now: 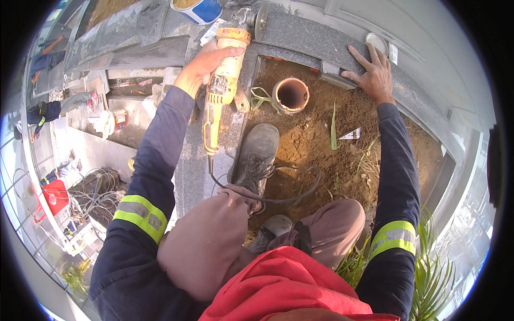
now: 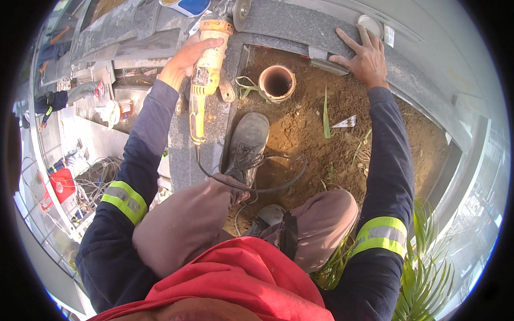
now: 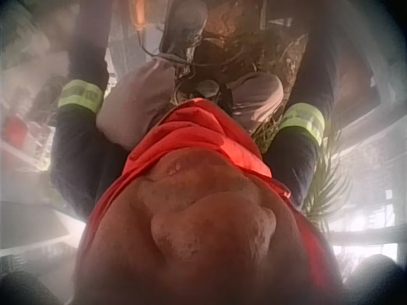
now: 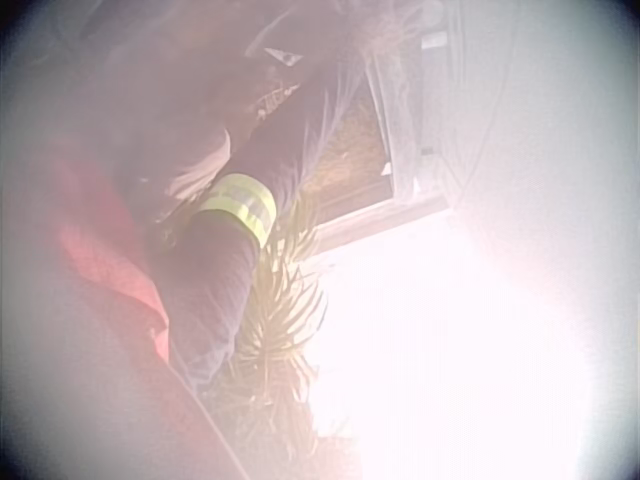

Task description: The person uses an angle grinder to cut a stone tile on a tiled surface. They hold the tile with one hand and guide the grinder with the other, creating a cut line and generating dust. The person repositions the tile and continues cutting along a marked line.

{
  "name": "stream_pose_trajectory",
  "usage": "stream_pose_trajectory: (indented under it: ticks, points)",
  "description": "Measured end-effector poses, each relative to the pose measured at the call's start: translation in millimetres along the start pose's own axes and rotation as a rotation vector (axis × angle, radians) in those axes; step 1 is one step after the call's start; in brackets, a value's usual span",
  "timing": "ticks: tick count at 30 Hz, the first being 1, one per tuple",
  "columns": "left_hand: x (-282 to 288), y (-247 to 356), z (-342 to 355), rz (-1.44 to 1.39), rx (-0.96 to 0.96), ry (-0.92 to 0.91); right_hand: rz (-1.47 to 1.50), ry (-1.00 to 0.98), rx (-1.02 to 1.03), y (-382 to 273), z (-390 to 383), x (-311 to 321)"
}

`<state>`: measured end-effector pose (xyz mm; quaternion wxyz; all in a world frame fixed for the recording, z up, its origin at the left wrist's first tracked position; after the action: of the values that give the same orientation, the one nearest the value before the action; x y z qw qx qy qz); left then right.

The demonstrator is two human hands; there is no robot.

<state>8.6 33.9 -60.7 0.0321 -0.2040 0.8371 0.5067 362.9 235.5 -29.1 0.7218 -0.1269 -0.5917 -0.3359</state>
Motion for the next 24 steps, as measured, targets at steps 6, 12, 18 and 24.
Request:
stream_pose_trajectory:
  ticks: [6,12,18,24]
  points:
    - [2.3,-0.8,-4.1,-0.035,-0.005,0.009,0.002,0.007,0.005,-1.6,1.5,1.2]
    - [-2.9,1.7,-6.1,-0.014,-0.027,-0.013,-0.008,0.0,0.002,-0.2,0.4,-0.9]
    - [-0.9,-0.2,-6.2,-0.018,-0.031,-0.002,-0.01,-0.022,0.01,-1.2,0.0,-2.6]
    - [0.6,-2.3,-6.4,-0.024,-0.036,-0.017,-0.006,-0.013,0.012,-1.1,-0.1,-2.2]
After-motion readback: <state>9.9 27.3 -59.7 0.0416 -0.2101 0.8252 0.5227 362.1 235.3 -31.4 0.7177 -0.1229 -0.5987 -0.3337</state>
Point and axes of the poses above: each hand's wrist, its own z-axis towards the middle knuckle, its own x-axis out of the back of the hand, y = z × x, the point moved 9 cm from there along z, towards the middle knuckle, and after that the axes turned 9 degrees about -z, right-handed, at the moved point
